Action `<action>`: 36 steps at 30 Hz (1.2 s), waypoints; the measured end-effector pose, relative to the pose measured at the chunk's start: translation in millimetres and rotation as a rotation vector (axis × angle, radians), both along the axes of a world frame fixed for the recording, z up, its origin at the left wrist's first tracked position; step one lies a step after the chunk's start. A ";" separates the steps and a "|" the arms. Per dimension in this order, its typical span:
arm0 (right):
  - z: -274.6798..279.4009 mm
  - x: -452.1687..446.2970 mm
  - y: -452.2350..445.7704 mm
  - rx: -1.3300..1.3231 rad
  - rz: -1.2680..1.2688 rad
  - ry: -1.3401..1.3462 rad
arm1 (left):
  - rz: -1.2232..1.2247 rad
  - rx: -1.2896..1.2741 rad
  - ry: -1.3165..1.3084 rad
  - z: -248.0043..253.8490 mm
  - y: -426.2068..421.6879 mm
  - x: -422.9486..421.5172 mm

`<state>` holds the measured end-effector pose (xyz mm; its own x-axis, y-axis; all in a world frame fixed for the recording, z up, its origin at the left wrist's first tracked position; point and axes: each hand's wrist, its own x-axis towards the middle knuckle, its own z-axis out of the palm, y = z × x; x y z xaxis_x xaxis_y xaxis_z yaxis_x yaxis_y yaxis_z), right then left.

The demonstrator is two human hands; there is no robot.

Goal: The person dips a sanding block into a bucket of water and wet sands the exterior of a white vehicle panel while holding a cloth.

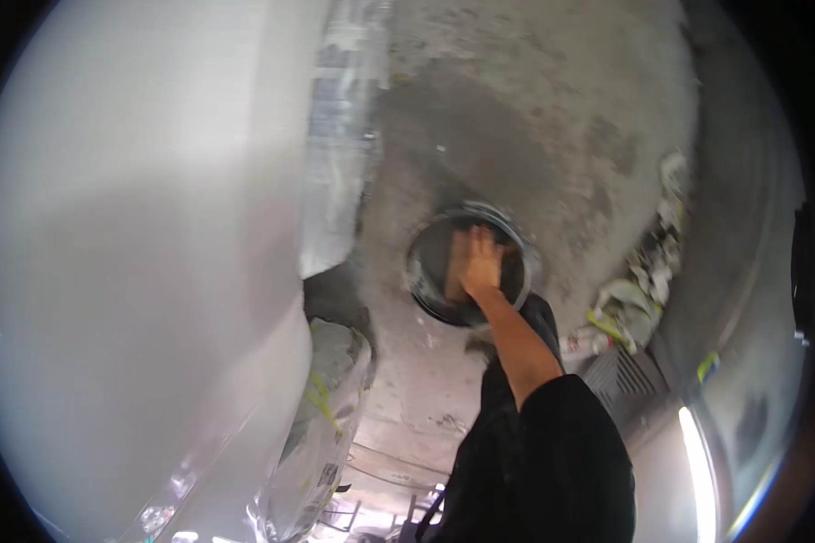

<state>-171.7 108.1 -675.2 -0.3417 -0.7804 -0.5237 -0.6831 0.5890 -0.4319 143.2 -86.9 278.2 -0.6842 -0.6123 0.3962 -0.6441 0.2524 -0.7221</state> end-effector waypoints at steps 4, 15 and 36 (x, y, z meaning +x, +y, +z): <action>-67.9 -10.5 9.9 0.160 0.226 -0.045 | 0.032 -0.075 -0.029 18.1 10.7 12.3; -53.2 -15.1 10.6 -0.289 -0.519 -0.606 | 0.150 -0.042 0.046 10.8 14.3 30.2; 677.8 96.8 -287.0 -1.446 -0.181 -0.602 | -0.301 0.388 0.128 -17.2 -117.9 -156.1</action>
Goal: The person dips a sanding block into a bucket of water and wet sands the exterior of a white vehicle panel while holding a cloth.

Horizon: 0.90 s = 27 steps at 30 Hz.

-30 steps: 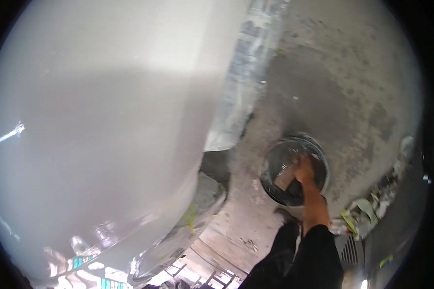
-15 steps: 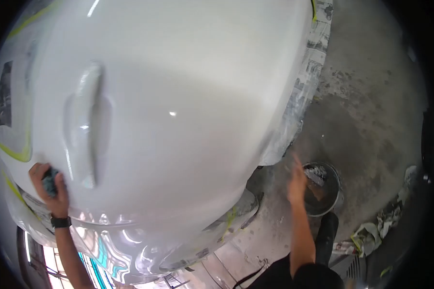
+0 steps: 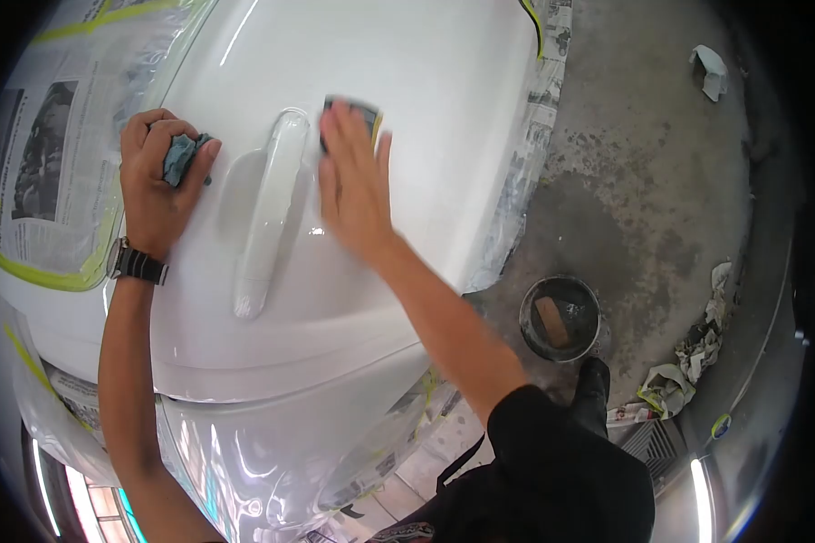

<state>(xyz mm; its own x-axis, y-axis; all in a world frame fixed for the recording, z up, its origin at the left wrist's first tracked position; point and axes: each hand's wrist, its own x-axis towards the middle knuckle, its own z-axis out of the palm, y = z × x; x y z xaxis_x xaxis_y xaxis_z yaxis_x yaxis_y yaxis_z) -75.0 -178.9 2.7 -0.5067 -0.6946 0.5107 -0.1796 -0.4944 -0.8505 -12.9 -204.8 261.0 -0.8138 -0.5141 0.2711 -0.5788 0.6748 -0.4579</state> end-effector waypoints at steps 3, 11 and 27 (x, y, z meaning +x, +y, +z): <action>14.5 -0.6 -6.4 -0.013 -0.027 -0.097 | -0.038 -0.010 0.015 -1.5 -3.1 1.6; 29.3 -19.9 -24.7 -0.024 -0.073 -0.106 | -0.030 -0.016 0.039 -3.1 -2.9 0.0; -8.9 12.6 26.1 -0.045 0.115 0.096 | -0.024 -0.029 0.098 -2.7 -2.7 2.6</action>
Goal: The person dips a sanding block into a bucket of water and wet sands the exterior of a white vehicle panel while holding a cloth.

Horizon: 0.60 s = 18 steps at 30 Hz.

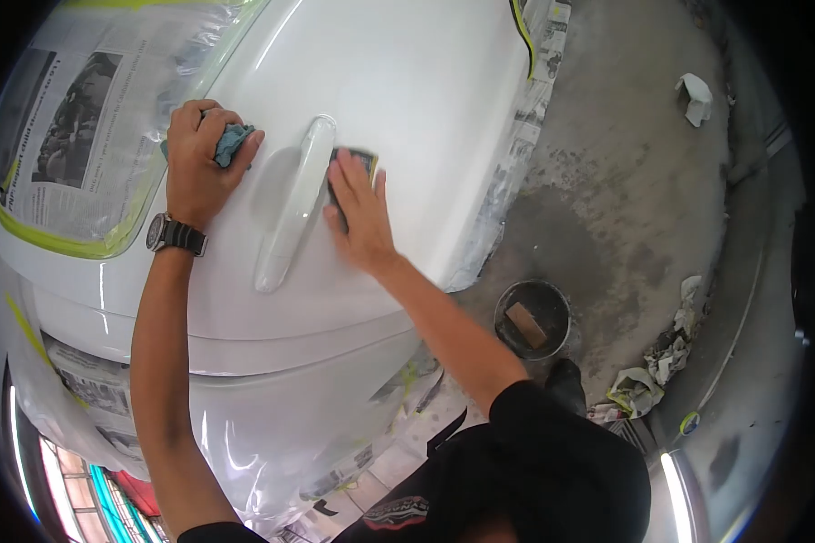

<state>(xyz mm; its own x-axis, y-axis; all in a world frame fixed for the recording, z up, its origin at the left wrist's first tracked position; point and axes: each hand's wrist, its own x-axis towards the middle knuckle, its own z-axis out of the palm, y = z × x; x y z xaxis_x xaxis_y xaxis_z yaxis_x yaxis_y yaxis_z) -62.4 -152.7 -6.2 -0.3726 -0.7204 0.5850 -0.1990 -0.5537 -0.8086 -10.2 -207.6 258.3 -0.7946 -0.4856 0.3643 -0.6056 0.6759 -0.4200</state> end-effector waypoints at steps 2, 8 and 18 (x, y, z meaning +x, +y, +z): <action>-3.5 -25.8 -36.4 -0.059 -0.090 0.116 | 0.000 -0.002 0.006 0.1 1.2 0.0; 11.2 -18.6 -15.4 0.033 -0.061 -0.018 | 0.005 -0.012 0.006 0.6 0.7 -0.6; 23.2 -29.9 -23.3 -0.006 -0.091 -0.026 | 0.033 -0.008 -0.008 1.2 1.1 -3.4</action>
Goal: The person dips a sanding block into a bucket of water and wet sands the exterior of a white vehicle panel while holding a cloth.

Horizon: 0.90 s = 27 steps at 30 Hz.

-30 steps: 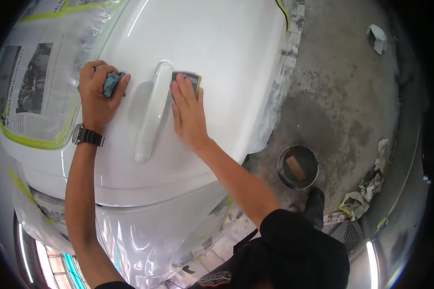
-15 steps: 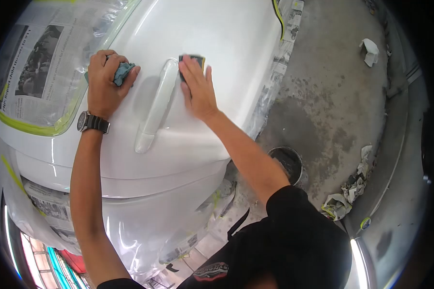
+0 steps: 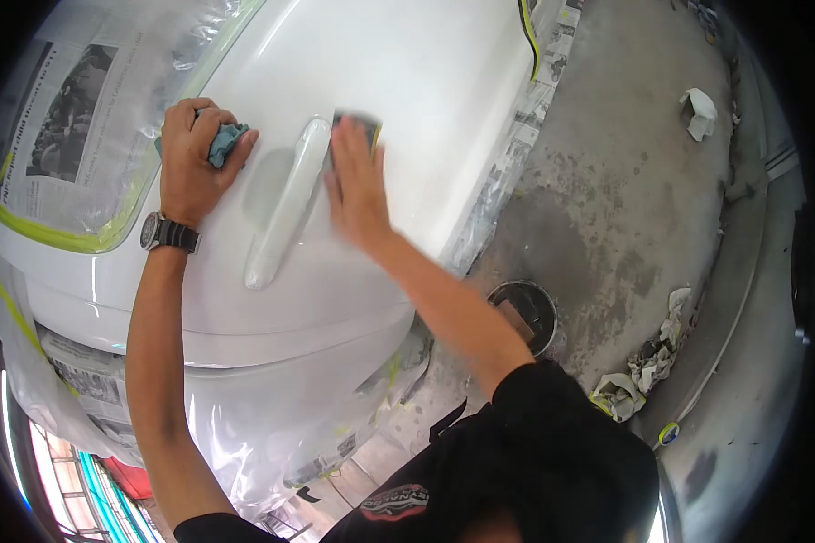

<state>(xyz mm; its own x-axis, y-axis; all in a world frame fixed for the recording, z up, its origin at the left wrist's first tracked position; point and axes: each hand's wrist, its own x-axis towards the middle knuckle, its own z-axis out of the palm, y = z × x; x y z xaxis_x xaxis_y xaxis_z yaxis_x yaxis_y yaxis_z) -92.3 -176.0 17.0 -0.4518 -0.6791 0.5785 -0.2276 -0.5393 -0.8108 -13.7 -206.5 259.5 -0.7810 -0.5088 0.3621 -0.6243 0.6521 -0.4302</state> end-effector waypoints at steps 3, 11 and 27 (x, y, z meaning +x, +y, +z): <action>-11.7 -8.0 -7.0 -0.052 0.010 0.065 | -0.011 0.011 0.009 -0.7 -1.2 0.0; -18.3 -18.0 -6.0 -0.042 0.071 0.123 | -0.003 0.015 0.003 1.1 0.1 -2.6; 2.1 -51.0 -43.1 -0.048 -0.038 0.265 | 0.016 0.040 0.028 0.0 1.4 -2.1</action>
<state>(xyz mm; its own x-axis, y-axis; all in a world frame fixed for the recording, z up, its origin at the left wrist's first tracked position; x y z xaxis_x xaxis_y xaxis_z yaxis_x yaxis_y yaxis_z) -143.3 -219.1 19.1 -0.3047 -0.6332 0.7115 -0.4495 -0.5631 -0.6935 -15.8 -205.1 259.5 -0.7625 -0.5355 0.3630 -0.6461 0.6582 -0.3863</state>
